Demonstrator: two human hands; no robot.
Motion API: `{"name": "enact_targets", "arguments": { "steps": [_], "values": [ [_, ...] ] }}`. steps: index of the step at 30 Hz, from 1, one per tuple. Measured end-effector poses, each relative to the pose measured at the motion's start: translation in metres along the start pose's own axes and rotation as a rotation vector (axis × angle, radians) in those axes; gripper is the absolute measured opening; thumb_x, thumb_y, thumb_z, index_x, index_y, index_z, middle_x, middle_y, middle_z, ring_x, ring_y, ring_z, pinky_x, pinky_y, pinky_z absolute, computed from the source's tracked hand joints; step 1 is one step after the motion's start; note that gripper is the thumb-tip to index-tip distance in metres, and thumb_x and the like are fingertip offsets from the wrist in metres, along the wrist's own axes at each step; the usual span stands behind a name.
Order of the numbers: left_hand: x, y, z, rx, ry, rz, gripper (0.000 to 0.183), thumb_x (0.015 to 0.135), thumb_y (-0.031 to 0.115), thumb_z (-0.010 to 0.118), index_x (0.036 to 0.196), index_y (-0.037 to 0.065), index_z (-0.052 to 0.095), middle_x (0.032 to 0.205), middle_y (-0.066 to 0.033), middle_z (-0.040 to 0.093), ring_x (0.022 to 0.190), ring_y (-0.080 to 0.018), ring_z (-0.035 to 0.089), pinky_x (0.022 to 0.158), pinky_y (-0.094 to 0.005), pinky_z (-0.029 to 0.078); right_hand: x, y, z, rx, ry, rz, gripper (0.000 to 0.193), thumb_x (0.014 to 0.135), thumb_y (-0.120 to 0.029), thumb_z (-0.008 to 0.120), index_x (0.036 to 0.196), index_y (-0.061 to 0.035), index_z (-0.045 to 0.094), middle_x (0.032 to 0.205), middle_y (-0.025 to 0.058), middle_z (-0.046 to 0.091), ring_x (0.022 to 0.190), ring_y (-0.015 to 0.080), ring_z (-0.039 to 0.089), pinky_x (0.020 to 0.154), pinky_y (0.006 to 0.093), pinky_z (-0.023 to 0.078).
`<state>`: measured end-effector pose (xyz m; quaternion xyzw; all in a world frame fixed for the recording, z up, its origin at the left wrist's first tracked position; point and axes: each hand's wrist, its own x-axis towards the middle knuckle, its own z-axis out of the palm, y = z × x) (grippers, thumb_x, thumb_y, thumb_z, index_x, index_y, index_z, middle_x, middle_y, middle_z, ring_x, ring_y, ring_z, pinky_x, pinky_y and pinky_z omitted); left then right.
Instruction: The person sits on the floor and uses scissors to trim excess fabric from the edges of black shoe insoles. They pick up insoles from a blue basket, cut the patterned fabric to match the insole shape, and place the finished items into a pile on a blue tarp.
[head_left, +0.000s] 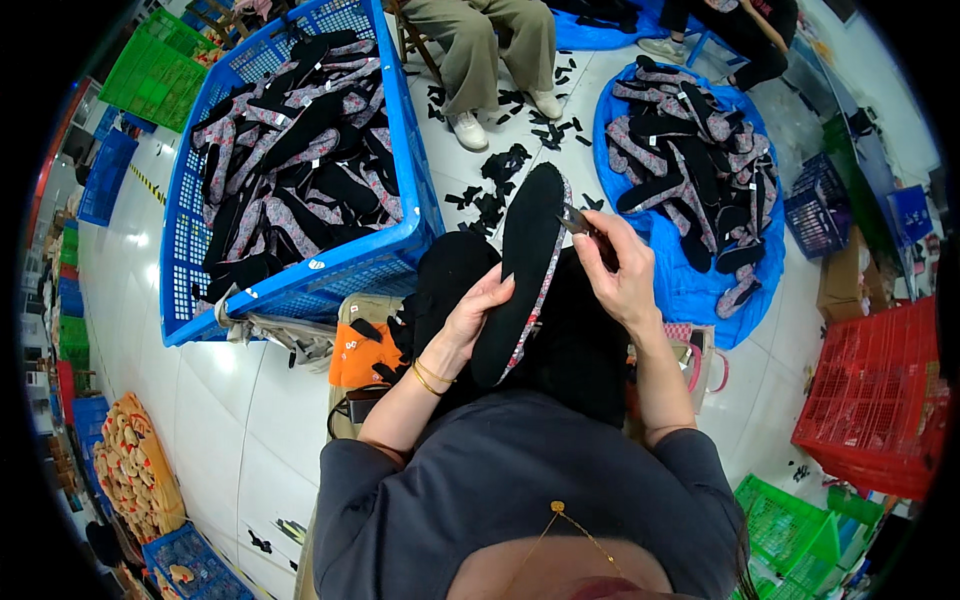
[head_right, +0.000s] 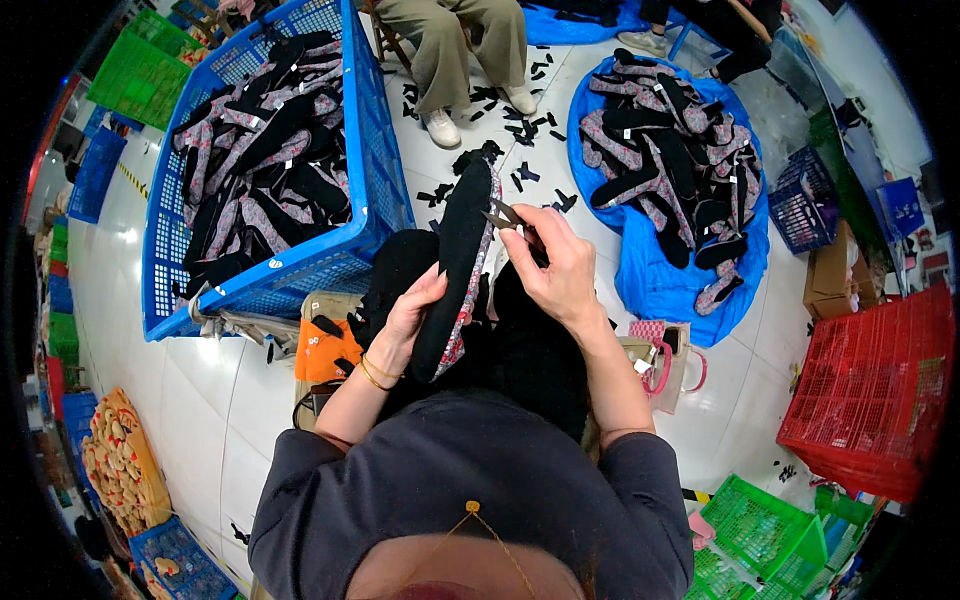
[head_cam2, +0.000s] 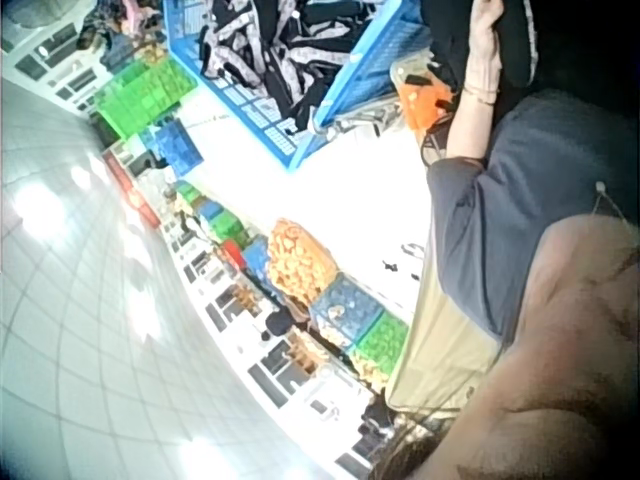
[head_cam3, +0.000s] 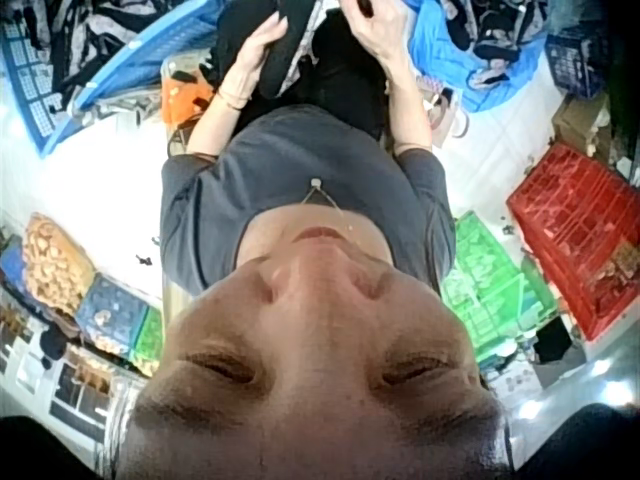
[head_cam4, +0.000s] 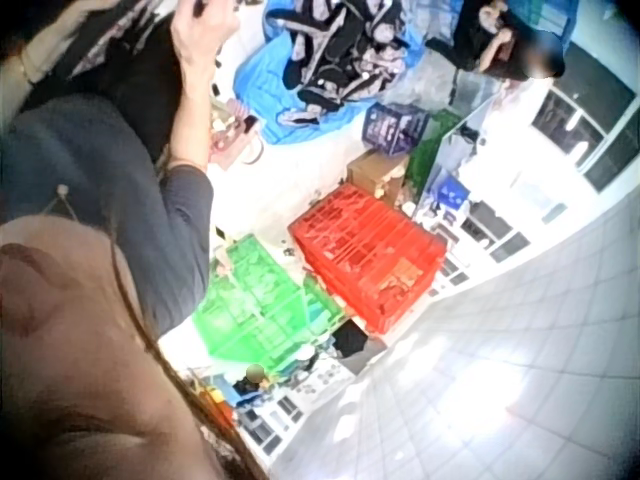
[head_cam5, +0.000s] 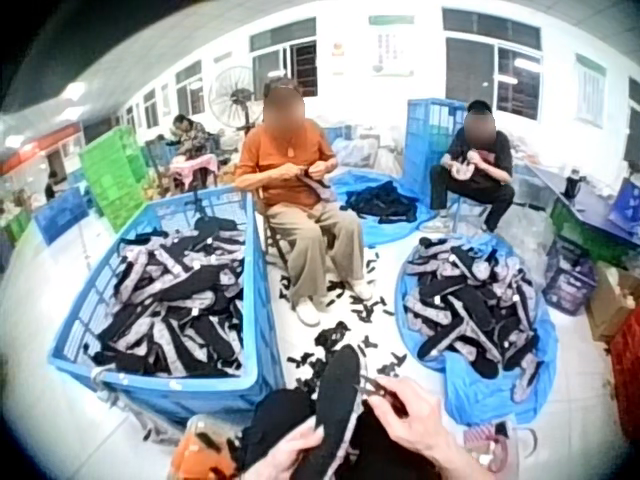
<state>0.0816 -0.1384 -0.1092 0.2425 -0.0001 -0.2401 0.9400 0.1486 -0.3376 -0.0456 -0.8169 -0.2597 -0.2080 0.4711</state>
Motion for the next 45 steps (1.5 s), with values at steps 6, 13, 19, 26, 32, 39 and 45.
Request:
{"name": "enact_targets", "arguments": {
  "steps": [6, 13, 19, 26, 32, 39, 45],
  "values": [
    [0.006, 0.002, 0.006, -0.029, -0.008, -0.075, 0.047, 0.094, 0.019, 0.057, 0.136, 0.004, 0.04, 0.104, -0.0111, 0.063, 0.085, -0.02, 0.067, 0.074, -0.0344, 0.058, 0.01, 0.009, -0.009, 0.087, -0.036, 0.009, 0.025, 0.082, -0.011, 0.072, 0.103, -0.0003, 0.062, 0.077, 0.0071, 0.06, 0.059, 0.014, 0.054, 0.053, 0.0252, 0.043],
    [0.024, 0.005, 0.017, 0.17, 0.091, 0.025, 0.049, 0.094, 0.018, 0.058, 0.137, 0.003, 0.04, 0.115, -0.0115, 0.062, 0.097, -0.0192, 0.065, 0.085, -0.0316, 0.055, 0.019, 0.066, -0.018, 0.52, 0.144, 0.535, 0.019, 0.096, -0.02, 0.058, 0.099, -0.0025, 0.063, 0.075, -0.0058, 0.052, 0.057, 0.0002, 0.037, 0.049, 0.0167, 0.028],
    [0.039, 0.012, 0.02, 0.4, 0.198, 0.112, 0.054, 0.093, 0.018, 0.059, 0.141, 0.003, 0.038, 0.126, -0.0105, 0.058, 0.107, -0.0172, 0.062, 0.092, -0.0305, 0.051, 0.022, 0.074, -0.019, 0.766, 0.052, 0.679, 0.027, 0.099, -0.028, 0.053, 0.108, -0.0027, 0.059, 0.074, -0.0061, 0.048, 0.051, -0.001, 0.032, 0.044, 0.0168, 0.021],
    [0.052, 0.021, 0.026, 0.168, 0.149, -0.011, 0.052, 0.095, 0.017, 0.057, 0.141, 0.004, 0.038, 0.122, -0.0095, 0.06, 0.101, -0.0155, 0.064, 0.086, -0.029, 0.054, 0.017, 0.066, 0.0, 0.386, 0.021, 0.334, 0.025, 0.09, -0.014, 0.066, 0.108, 0.001, 0.058, 0.082, -0.0002, 0.061, 0.069, 0.0042, 0.05, 0.061, 0.02, 0.041],
    [0.057, 0.026, 0.022, 0.15, 0.109, -0.044, 0.049, 0.095, 0.014, 0.057, 0.139, 0.004, 0.039, 0.119, -0.0086, 0.061, 0.097, -0.0144, 0.065, 0.082, -0.0279, 0.056, 0.03, 0.069, 0.003, 0.368, -0.022, 0.297, 0.02, 0.09, -0.012, 0.066, 0.104, 0.0003, 0.059, 0.077, -0.0023, 0.058, 0.064, 0.0033, 0.047, 0.057, 0.0192, 0.037],
    [0.065, 0.026, 0.025, 0.664, 0.235, 0.3, 0.053, 0.091, 0.014, 0.066, 0.136, -0.003, 0.044, 0.128, -0.0096, 0.056, 0.115, -0.0151, 0.054, 0.099, -0.0276, 0.041, 0.041, 0.093, 0.002, 1.064, 0.13, 0.742, 0.036, 0.101, -0.037, 0.049, 0.108, -0.0013, 0.055, 0.079, -0.0009, 0.054, 0.047, -0.0003, 0.034, 0.038, 0.0152, 0.02],
    [0.069, 0.026, 0.015, 1.297, 0.335, 0.523, 0.049, 0.087, 0.014, 0.07, 0.129, -0.003, 0.051, 0.117, -0.0123, 0.056, 0.107, -0.0202, 0.055, 0.093, -0.0299, 0.043, 0.035, 0.082, 0.007, 0.89, 0.084, 0.681, 0.037, 0.097, -0.03, 0.057, 0.119, -0.0001, 0.052, 0.094, 0.0019, 0.06, 0.047, 0.0006, 0.035, 0.038, 0.0163, 0.021]
  ]
}}
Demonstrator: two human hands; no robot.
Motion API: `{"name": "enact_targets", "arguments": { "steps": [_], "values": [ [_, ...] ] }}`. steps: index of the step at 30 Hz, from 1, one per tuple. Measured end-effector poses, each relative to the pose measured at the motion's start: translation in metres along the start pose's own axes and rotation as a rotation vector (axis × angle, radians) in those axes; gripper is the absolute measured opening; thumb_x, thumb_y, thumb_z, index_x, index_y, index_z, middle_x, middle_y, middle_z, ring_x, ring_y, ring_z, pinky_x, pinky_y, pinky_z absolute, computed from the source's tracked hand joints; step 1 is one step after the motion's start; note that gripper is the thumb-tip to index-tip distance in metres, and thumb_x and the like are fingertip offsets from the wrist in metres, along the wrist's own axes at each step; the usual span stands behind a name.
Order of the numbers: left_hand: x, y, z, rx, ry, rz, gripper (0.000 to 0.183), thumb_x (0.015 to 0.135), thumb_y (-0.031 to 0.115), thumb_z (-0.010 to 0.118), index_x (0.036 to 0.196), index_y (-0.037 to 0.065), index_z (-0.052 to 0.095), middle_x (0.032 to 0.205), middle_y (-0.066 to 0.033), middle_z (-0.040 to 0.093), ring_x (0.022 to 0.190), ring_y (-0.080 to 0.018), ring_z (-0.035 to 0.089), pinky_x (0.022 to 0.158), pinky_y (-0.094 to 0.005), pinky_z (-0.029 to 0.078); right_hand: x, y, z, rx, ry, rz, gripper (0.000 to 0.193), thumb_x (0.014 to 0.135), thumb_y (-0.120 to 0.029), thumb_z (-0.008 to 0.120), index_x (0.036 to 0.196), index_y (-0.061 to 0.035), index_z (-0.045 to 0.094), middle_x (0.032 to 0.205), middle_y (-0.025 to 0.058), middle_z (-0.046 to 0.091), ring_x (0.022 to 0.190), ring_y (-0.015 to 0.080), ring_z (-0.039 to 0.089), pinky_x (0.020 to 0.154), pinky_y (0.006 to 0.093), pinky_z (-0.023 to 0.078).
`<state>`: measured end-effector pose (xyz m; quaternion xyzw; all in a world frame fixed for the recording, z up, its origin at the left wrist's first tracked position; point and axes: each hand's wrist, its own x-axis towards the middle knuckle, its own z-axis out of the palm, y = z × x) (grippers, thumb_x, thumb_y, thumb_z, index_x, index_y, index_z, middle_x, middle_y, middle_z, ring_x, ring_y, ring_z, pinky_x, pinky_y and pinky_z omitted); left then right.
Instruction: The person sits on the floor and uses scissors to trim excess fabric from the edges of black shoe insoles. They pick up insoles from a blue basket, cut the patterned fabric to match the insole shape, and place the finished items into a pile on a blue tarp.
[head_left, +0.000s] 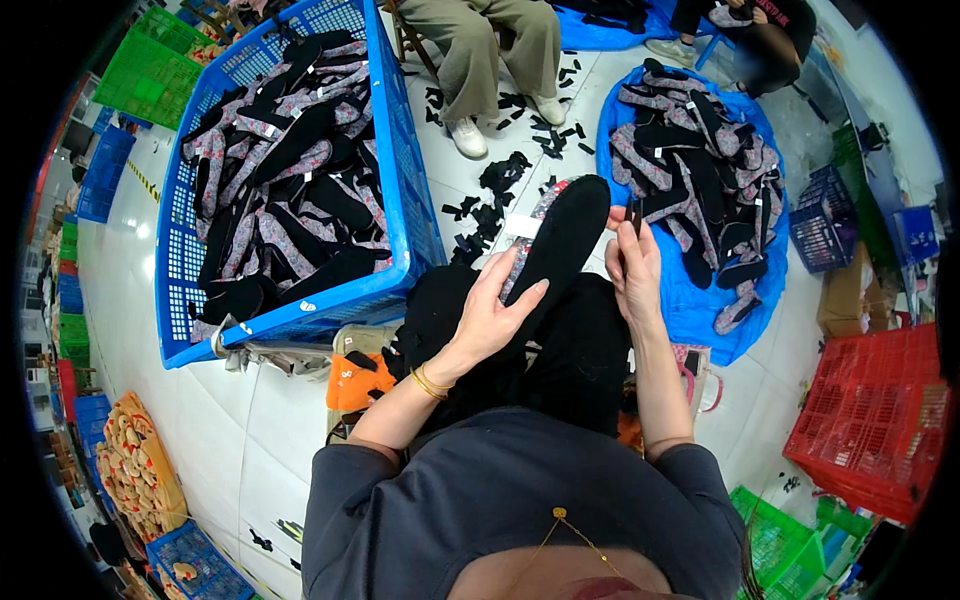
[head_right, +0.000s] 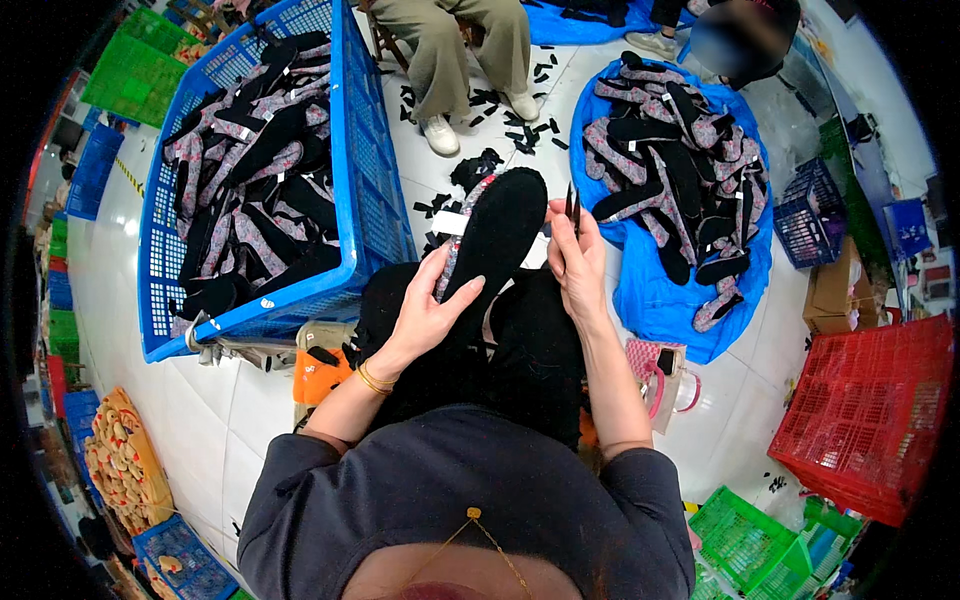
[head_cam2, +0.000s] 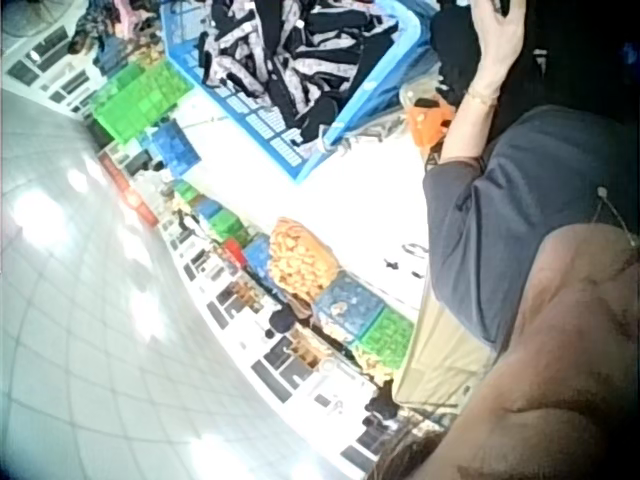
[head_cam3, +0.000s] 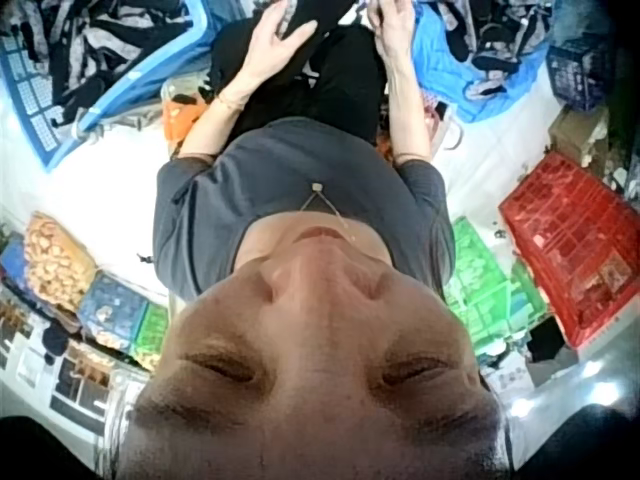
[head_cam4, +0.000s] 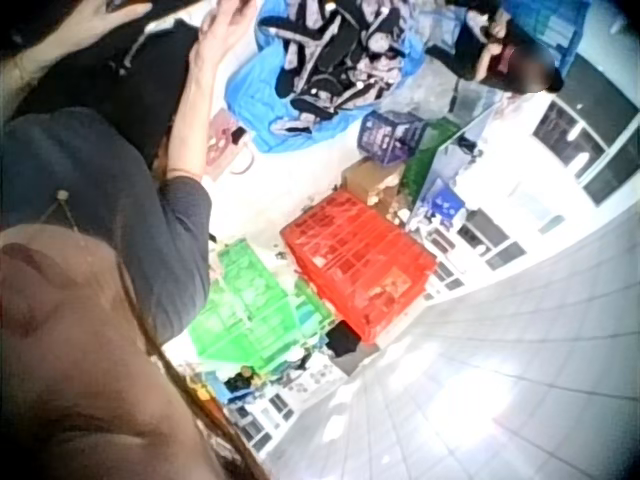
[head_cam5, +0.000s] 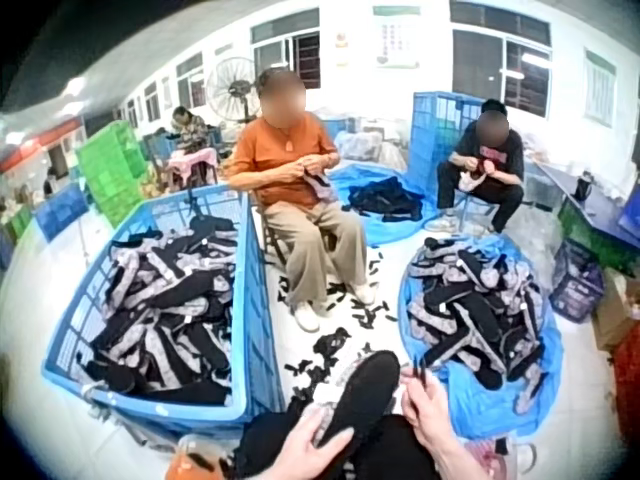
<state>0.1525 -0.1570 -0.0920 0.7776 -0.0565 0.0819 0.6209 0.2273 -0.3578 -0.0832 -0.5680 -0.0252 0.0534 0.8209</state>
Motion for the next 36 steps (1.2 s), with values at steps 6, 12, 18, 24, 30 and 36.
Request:
{"name": "enact_targets", "arguments": {
  "steps": [6, 12, 18, 24, 30, 36],
  "values": [
    [-0.006, 0.006, -0.002, 0.125, 0.057, 0.078, 0.047, 0.084, 0.012, 0.071, 0.124, -0.005, 0.052, 0.112, -0.0148, 0.053, 0.103, -0.0243, 0.054, 0.09, -0.0317, 0.044, 0.001, -0.01, 0.008, -0.584, 0.055, -0.517, 0.037, 0.092, -0.013, 0.064, 0.125, 0.0009, 0.054, 0.102, 0.0052, 0.058, 0.075, 0.0087, 0.053, 0.067, 0.0207, 0.043],
    [-0.01, 0.017, -0.005, 0.046, 0.034, 0.028, 0.047, 0.084, 0.012, 0.07, 0.123, -0.005, 0.052, 0.111, -0.0149, 0.052, 0.101, -0.0254, 0.053, 0.089, -0.0319, 0.044, -0.015, -0.013, 0.034, -0.896, -0.027, -0.654, 0.034, 0.077, -0.012, 0.078, 0.107, -0.0018, 0.064, 0.077, 0.0076, 0.061, 0.06, 0.0155, 0.057, 0.052, 0.0268, 0.045],
    [-0.013, 0.018, -0.006, 0.087, 0.021, 0.083, 0.047, 0.083, 0.01, 0.07, 0.124, -0.005, 0.052, 0.109, -0.0155, 0.051, 0.101, -0.0262, 0.054, 0.088, -0.0317, 0.044, -0.017, -0.019, 0.037, -0.944, -0.124, -0.781, 0.03, 0.078, -0.006, 0.077, 0.105, -0.0002, 0.063, 0.079, 0.0063, 0.062, 0.06, 0.0099, 0.055, 0.052, 0.0227, 0.043],
    [-0.019, 0.008, -0.007, 0.207, 0.037, 0.179, 0.048, 0.082, 0.01, 0.07, 0.125, -0.004, 0.053, 0.109, -0.0169, 0.053, 0.099, -0.0291, 0.054, 0.087, -0.0341, 0.045, -0.017, -0.023, 0.037, -0.53, -0.008, -0.332, 0.014, 0.089, -0.009, 0.068, 0.098, -0.0013, 0.063, 0.079, -0.0024, 0.059, 0.07, 0.0035, 0.052, 0.061, 0.019, 0.043],
    [-0.018, 0.015, -0.011, 0.014, -0.168, 0.034, 0.047, 0.083, 0.011, 0.072, 0.124, -0.004, 0.053, 0.117, -0.0146, 0.052, 0.11, -0.0235, 0.052, 0.095, -0.0304, 0.042, -0.011, -0.037, 0.021, -0.44, 0.024, -0.245, 0.048, 0.081, -0.02, 0.079, 0.116, -0.0012, 0.052, 0.094, -0.0006, 0.057, 0.077, 0.0058, 0.052, 0.065, 0.0182, 0.041],
    [-0.036, 0.012, -0.033, -0.045, -0.267, -0.122, 0.058, 0.088, 0.017, 0.068, 0.138, 0.0, 0.043, 0.133, -0.0111, 0.049, 0.124, -0.0211, 0.046, 0.104, -0.0326, 0.038, 0.016, -0.005, -0.009, -0.495, -0.11, 0.118, 0.038, 0.079, -0.03, 0.078, 0.095, 0.0003, 0.064, 0.08, -0.001, 0.06, 0.072, 0.0073, 0.05, 0.065, 0.0257, 0.041]
  ]
}}
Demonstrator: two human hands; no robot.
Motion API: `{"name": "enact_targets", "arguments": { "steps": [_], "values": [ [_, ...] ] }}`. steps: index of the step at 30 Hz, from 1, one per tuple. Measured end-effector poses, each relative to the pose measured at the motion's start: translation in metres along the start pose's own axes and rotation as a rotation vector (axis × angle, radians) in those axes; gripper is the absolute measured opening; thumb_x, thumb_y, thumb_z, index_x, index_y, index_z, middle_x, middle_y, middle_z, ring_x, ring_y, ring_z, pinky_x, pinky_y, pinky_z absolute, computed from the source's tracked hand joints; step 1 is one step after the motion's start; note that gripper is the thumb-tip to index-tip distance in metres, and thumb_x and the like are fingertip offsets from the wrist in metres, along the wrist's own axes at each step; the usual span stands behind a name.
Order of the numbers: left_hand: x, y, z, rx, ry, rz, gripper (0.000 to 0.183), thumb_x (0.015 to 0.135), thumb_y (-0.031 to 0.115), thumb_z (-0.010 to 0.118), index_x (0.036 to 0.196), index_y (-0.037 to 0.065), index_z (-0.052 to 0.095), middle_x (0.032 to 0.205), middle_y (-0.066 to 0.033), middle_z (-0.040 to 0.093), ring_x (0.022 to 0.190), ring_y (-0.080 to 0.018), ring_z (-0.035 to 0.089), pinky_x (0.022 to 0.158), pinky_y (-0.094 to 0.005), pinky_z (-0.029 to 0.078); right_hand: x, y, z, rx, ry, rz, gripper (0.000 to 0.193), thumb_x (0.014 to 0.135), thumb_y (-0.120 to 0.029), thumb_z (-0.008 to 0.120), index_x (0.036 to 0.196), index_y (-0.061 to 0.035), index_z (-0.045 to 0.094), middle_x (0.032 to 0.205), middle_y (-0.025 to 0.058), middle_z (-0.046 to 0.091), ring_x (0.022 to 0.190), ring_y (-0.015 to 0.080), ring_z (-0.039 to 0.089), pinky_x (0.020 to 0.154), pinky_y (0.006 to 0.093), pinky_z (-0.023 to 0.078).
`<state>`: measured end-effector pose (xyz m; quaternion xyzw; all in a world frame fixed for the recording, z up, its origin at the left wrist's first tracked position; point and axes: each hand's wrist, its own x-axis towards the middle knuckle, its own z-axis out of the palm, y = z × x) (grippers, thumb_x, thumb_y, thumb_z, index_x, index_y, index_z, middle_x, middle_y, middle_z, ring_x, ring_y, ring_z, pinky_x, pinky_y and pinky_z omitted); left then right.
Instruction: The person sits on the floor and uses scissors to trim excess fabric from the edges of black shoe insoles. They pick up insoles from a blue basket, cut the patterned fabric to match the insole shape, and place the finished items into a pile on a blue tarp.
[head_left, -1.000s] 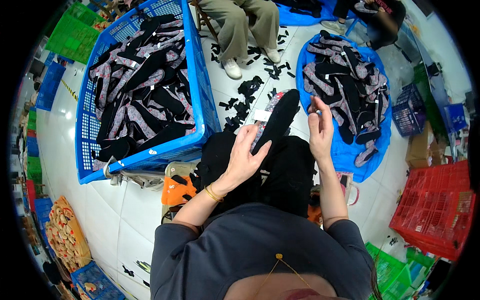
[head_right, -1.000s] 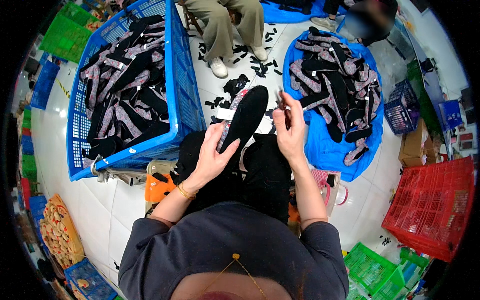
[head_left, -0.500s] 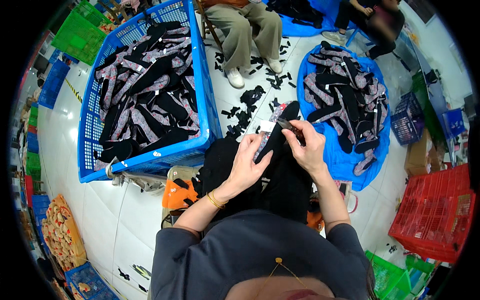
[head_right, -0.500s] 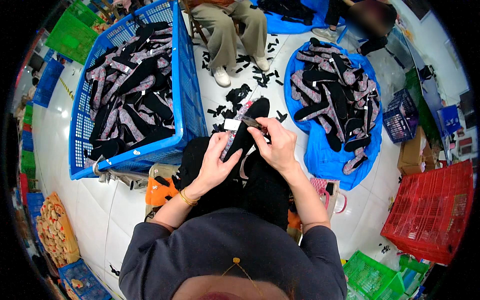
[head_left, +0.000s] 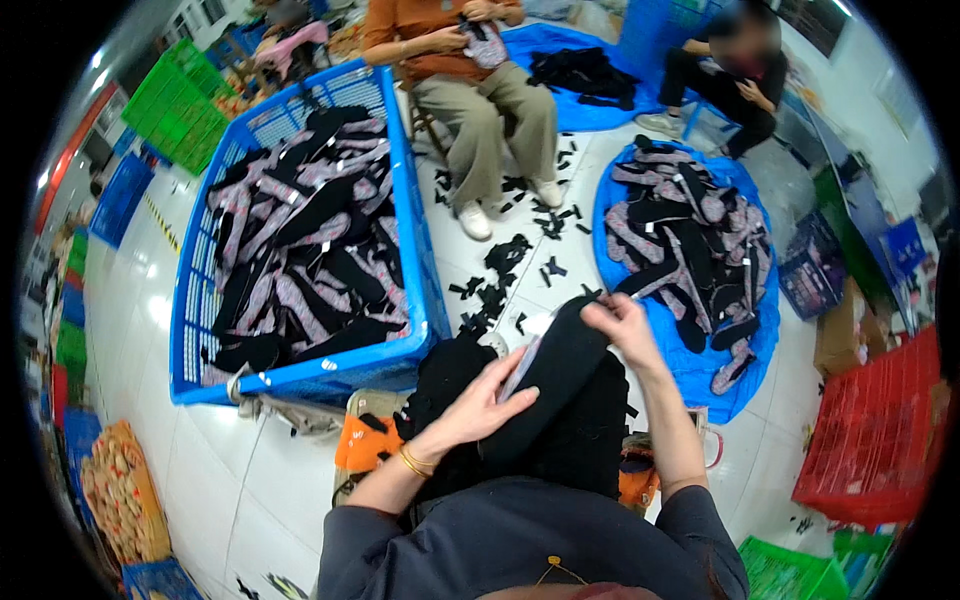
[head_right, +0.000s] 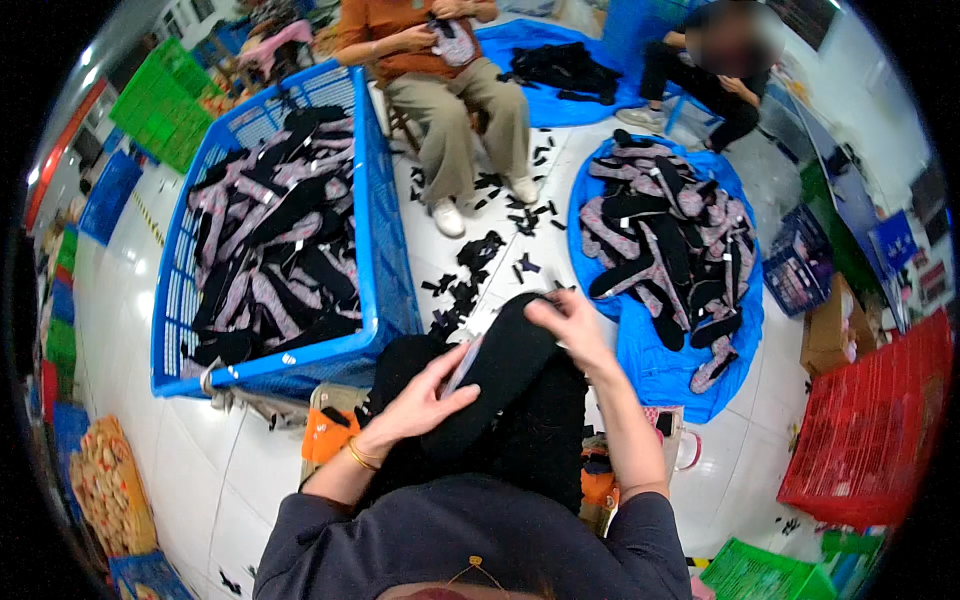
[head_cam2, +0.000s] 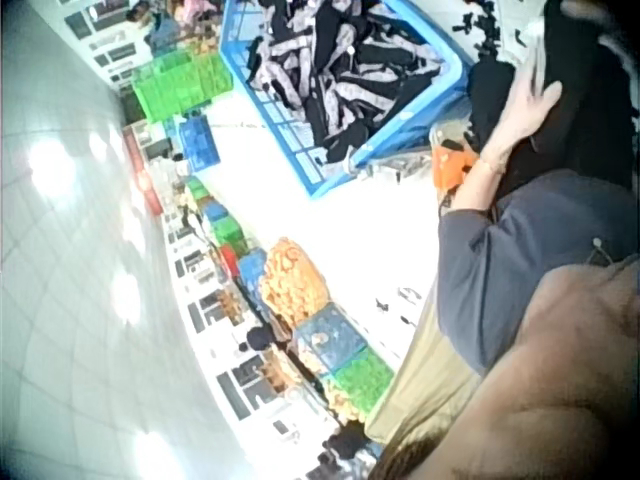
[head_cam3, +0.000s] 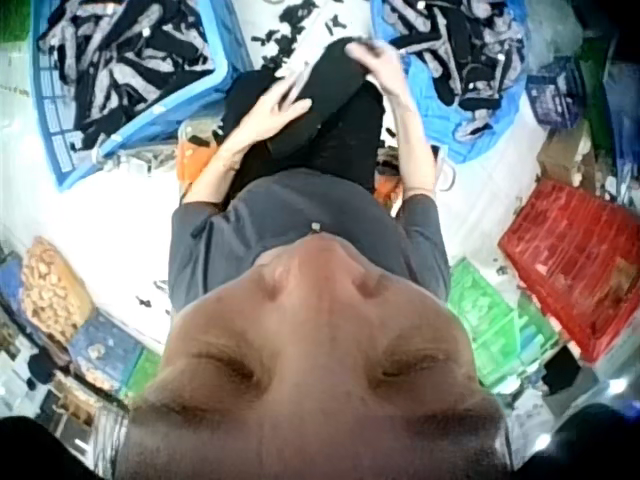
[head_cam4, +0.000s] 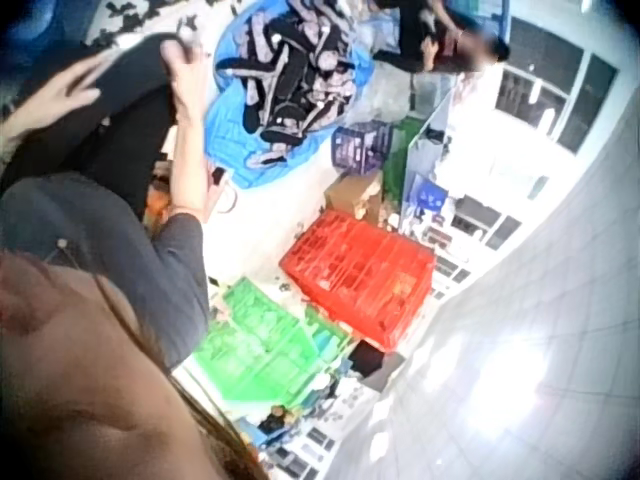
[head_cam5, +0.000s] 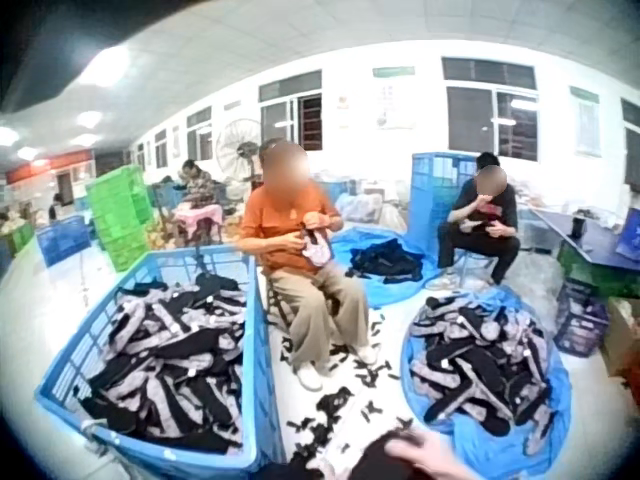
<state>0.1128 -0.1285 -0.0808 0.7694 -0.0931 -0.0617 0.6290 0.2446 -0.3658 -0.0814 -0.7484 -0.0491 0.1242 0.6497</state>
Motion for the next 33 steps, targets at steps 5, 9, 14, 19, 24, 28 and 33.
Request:
{"name": "enact_targets", "arguments": {
  "steps": [5, 9, 14, 19, 24, 28, 33],
  "values": [
    [0.016, 0.032, -0.137, -0.102, 0.313, 0.034, 0.039, 0.095, 0.014, 0.059, 0.132, 0.007, 0.053, 0.117, -0.0036, 0.06, 0.1, -0.0096, 0.058, 0.084, -0.0239, 0.049, 0.054, 0.059, -0.175, 0.655, 0.506, -0.195, 0.023, 0.093, -0.028, 0.062, 0.091, -0.0049, 0.062, 0.087, 0.0093, 0.068, 0.049, 0.0047, 0.041, 0.042, 0.0208, 0.025],
    [0.061, -0.034, -0.284, 0.287, 0.564, 0.02, 0.026, 0.094, 0.015, 0.058, 0.116, 0.002, 0.064, 0.098, -0.0037, 0.068, 0.091, -0.0099, 0.06, 0.08, -0.0241, 0.048, 0.066, 0.052, -0.171, 0.856, 0.659, -0.23, 0.028, 0.099, -0.024, 0.053, 0.103, 0.0019, 0.061, 0.074, 0.0058, 0.065, 0.036, 0.0038, 0.034, 0.03, 0.0199, 0.02],
    [0.14, -0.177, -0.399, 0.403, 0.451, -0.557, 0.03, 0.088, 0.021, 0.067, 0.111, 0.002, 0.066, 0.093, -0.004, 0.066, 0.08, -0.0137, 0.061, 0.069, -0.0294, 0.053, 0.06, 0.071, -0.056, 0.508, 0.33, -0.03, 0.016, 0.097, -0.02, 0.058, 0.101, -0.005, 0.062, 0.077, 0.0034, 0.065, 0.036, 0.0028, 0.033, 0.032, 0.0207, 0.018],
    [0.221, -0.277, -0.341, -0.094, 0.291, -0.914, 0.035, 0.083, 0.028, 0.068, 0.092, -0.006, 0.066, 0.084, -0.0183, 0.07, 0.075, -0.0248, 0.071, 0.063, -0.0355, 0.06, 0.06, 0.099, -0.039, 0.433, 0.424, 0.081, 0.014, 0.096, -0.018, 0.059, 0.1, -0.0047, 0.059, 0.074, 0.004, 0.061, 0.037, 0.003, 0.034, 0.031, 0.02, 0.018],
    [0.214, -0.346, -0.3, 0.812, 0.017, -0.697, 0.058, 0.083, 0.037, 0.066, 0.114, -0.012, 0.059, 0.109, -0.026, 0.065, 0.086, -0.04, 0.068, 0.069, -0.0507, 0.058, 0.062, 0.111, -0.032, 0.445, 0.356, 0.129, 0.018, 0.096, -0.021, 0.06, 0.104, -0.0049, 0.059, 0.072, 0.0024, 0.059, 0.037, 0.0032, 0.035, 0.031, 0.0196, 0.021],
    [0.212, -0.239, -0.319, 0.421, 0.246, -0.871, 0.042, 0.082, 0.031, 0.067, 0.095, -0.009, 0.066, 0.093, -0.0165, 0.068, 0.074, -0.0302, 0.07, 0.055, -0.0427, 0.056, 0.041, 0.111, -0.049, 0.387, 0.317, 0.09, 0.027, 0.099, -0.028, 0.055, 0.108, -0.0034, 0.058, 0.072, 0.004, 0.06, 0.036, 0.0046, 0.036, 0.032, 0.0193, 0.023],
    [0.119, -0.04, -0.325, -0.162, 0.459, -0.225, 0.03, 0.092, 0.019, 0.061, 0.116, 0.002, 0.056, 0.101, -0.0044, 0.066, 0.086, -0.0125, 0.063, 0.077, -0.0292, 0.05, 0.036, 0.063, -0.017, 0.081, 0.12, 0.049, 0.039, 0.103, -0.031, 0.045, 0.124, 0.0001, 0.052, 0.092, 0.0079, 0.068, 0.064, 0.0058, 0.06, 0.043, 0.0169, 0.033]
  ]
}}
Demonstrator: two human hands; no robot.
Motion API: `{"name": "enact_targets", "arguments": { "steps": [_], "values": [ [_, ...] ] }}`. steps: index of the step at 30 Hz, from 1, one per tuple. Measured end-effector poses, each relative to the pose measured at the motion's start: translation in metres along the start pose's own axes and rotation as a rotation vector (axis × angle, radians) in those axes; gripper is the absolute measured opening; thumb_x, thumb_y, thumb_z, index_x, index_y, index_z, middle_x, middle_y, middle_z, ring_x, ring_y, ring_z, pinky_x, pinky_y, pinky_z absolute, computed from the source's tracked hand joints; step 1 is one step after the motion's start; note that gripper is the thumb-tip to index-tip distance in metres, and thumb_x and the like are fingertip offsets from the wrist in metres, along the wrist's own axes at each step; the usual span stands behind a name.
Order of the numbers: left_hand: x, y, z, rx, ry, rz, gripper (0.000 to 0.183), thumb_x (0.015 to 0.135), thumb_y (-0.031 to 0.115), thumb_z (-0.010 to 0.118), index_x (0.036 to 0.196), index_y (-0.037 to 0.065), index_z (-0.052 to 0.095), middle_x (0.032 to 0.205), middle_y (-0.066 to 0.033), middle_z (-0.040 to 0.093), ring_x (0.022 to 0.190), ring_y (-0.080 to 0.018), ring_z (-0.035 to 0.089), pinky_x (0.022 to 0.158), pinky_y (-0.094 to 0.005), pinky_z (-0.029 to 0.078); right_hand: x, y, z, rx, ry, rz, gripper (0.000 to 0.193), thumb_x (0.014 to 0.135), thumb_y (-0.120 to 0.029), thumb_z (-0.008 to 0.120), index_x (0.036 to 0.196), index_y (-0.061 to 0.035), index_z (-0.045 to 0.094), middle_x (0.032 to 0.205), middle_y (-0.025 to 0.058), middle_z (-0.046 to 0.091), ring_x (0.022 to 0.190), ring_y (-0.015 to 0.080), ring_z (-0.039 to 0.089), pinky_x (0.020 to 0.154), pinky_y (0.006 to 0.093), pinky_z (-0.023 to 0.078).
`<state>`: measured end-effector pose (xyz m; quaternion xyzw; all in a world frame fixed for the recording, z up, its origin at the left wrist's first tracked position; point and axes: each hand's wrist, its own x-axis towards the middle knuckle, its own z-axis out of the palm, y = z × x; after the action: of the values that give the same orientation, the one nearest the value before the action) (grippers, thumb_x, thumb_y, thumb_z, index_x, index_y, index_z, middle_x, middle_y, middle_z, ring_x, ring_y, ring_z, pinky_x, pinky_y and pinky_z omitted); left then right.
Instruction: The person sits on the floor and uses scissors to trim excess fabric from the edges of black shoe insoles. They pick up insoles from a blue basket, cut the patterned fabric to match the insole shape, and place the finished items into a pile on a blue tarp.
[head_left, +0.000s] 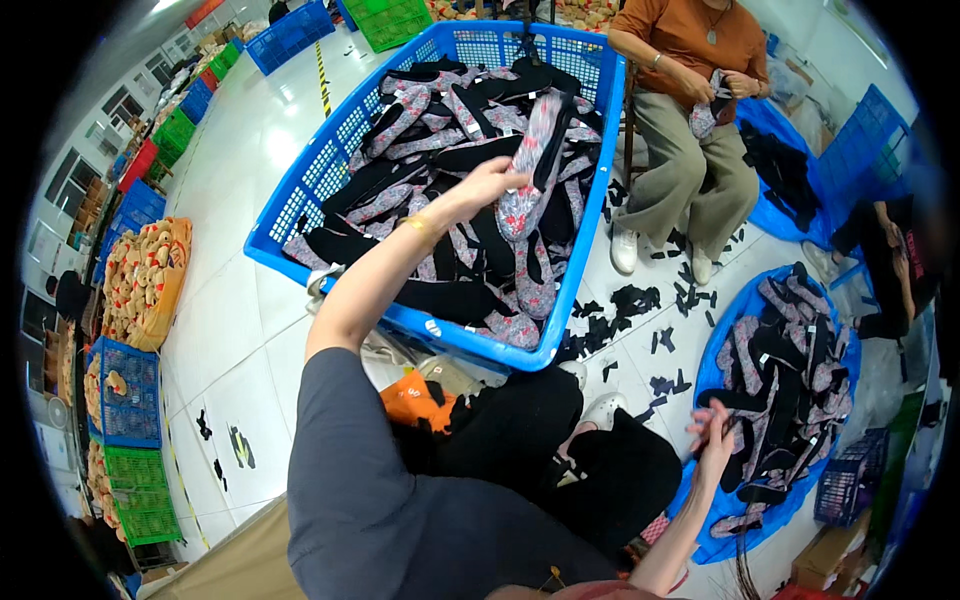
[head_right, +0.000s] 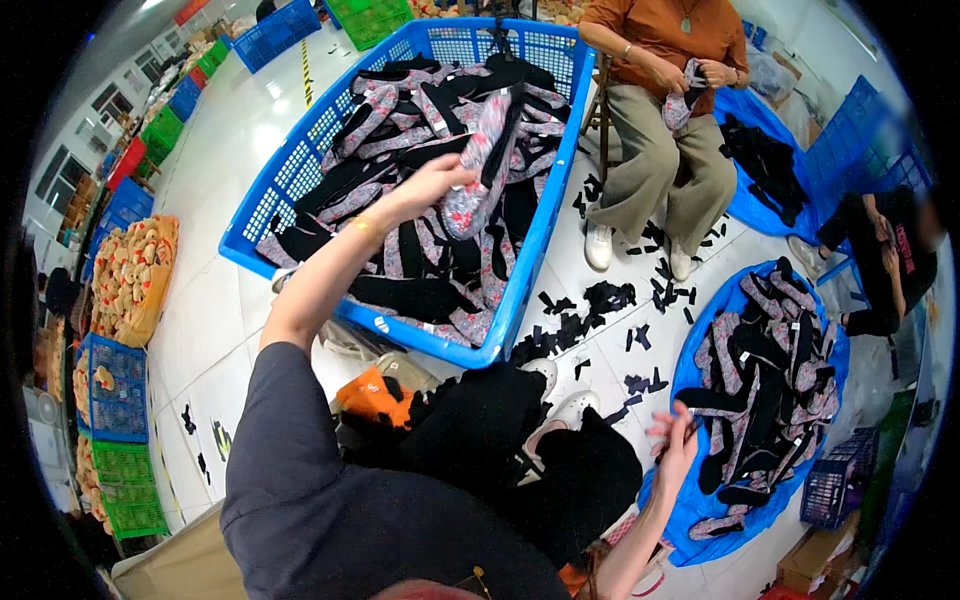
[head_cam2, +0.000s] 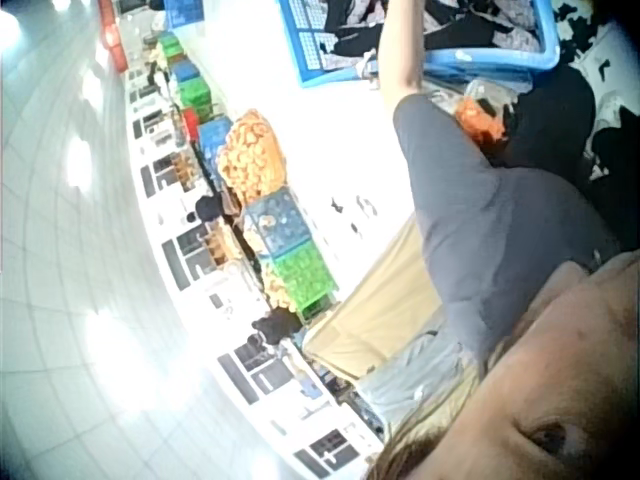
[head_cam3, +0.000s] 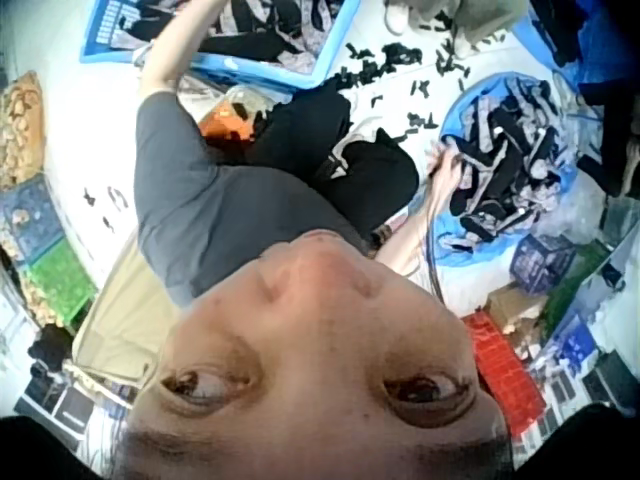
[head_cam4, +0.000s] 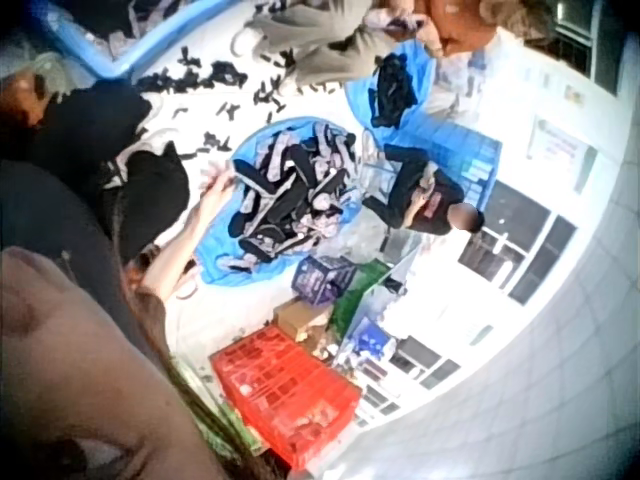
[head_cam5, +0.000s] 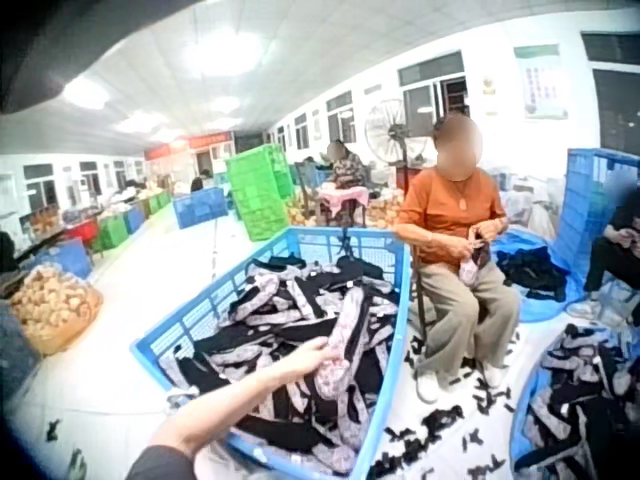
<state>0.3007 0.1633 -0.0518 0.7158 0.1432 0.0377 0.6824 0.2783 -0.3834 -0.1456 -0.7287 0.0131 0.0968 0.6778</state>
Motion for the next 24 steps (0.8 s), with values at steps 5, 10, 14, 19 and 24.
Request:
{"name": "enact_targets", "arguments": {
  "steps": [5, 10, 14, 19, 24],
  "values": [
    [-0.156, 0.06, 0.081, -0.133, -0.028, 0.283, 0.041, 0.094, 0.029, 0.063, 0.125, 0.004, 0.051, 0.105, 0.0007, 0.058, 0.092, -0.0059, 0.055, 0.079, -0.0244, 0.049, -0.008, -0.085, 0.077, 0.067, -0.213, -0.329, 0.035, 0.101, -0.023, 0.049, 0.121, 0.0049, 0.058, 0.102, 0.0125, 0.068, 0.081, 0.0123, 0.063, 0.072, 0.0244, 0.046],
    [-0.244, -0.008, 0.176, -0.001, -0.161, 0.23, 0.049, 0.092, 0.023, 0.066, 0.13, -0.003, 0.049, 0.108, -0.0049, 0.059, 0.095, -0.0076, 0.055, 0.082, -0.0233, 0.045, -0.032, -0.136, 0.118, 0.398, -0.263, -0.235, 0.028, 0.094, -0.026, 0.062, 0.111, -0.0041, 0.055, 0.082, 0.0004, 0.055, 0.064, 0.0065, 0.048, 0.053, 0.0219, 0.033],
    [-0.242, -0.067, 0.222, -0.433, -0.432, 0.069, 0.044, 0.094, 0.016, 0.062, 0.133, 0.0, 0.048, 0.109, 0.0002, 0.059, 0.092, -0.0063, 0.053, 0.082, -0.0236, 0.044, -0.039, -0.118, 0.088, 0.369, -0.244, -0.131, 0.023, 0.09, -0.023, 0.067, 0.075, -0.0147, 0.053, 0.061, -0.0113, 0.041, 0.048, 0.0001, 0.032, 0.043, 0.0205, 0.021],
    [-0.224, -0.081, 0.246, -0.43, -0.63, -0.075, 0.042, 0.095, 0.018, 0.061, 0.131, -0.001, 0.05, 0.114, -0.0009, 0.06, 0.101, -0.0064, 0.053, 0.09, -0.0241, 0.043, -0.055, -0.095, 0.059, 0.339, -0.101, -0.19, 0.01, 0.09, -0.015, 0.065, 0.085, -0.0075, 0.06, 0.067, -0.0075, 0.052, 0.058, 0.0007, 0.043, 0.052, 0.019, 0.033],
    [-0.216, -0.049, 0.255, 0.207, -0.235, 0.482, 0.035, 0.087, 0.013, 0.069, 0.118, 0.0, 0.057, 0.101, -0.0101, 0.059, 0.083, -0.0162, 0.064, 0.075, -0.027, 0.05, -0.074, -0.082, 0.072, 0.123, 0.184, -0.461, 0.018, 0.089, -0.009, 0.066, 0.102, 0.0006, 0.056, 0.087, 0.0009, 0.062, 0.076, 0.0061, 0.055, 0.071, 0.0218, 0.046]
  ]
}}
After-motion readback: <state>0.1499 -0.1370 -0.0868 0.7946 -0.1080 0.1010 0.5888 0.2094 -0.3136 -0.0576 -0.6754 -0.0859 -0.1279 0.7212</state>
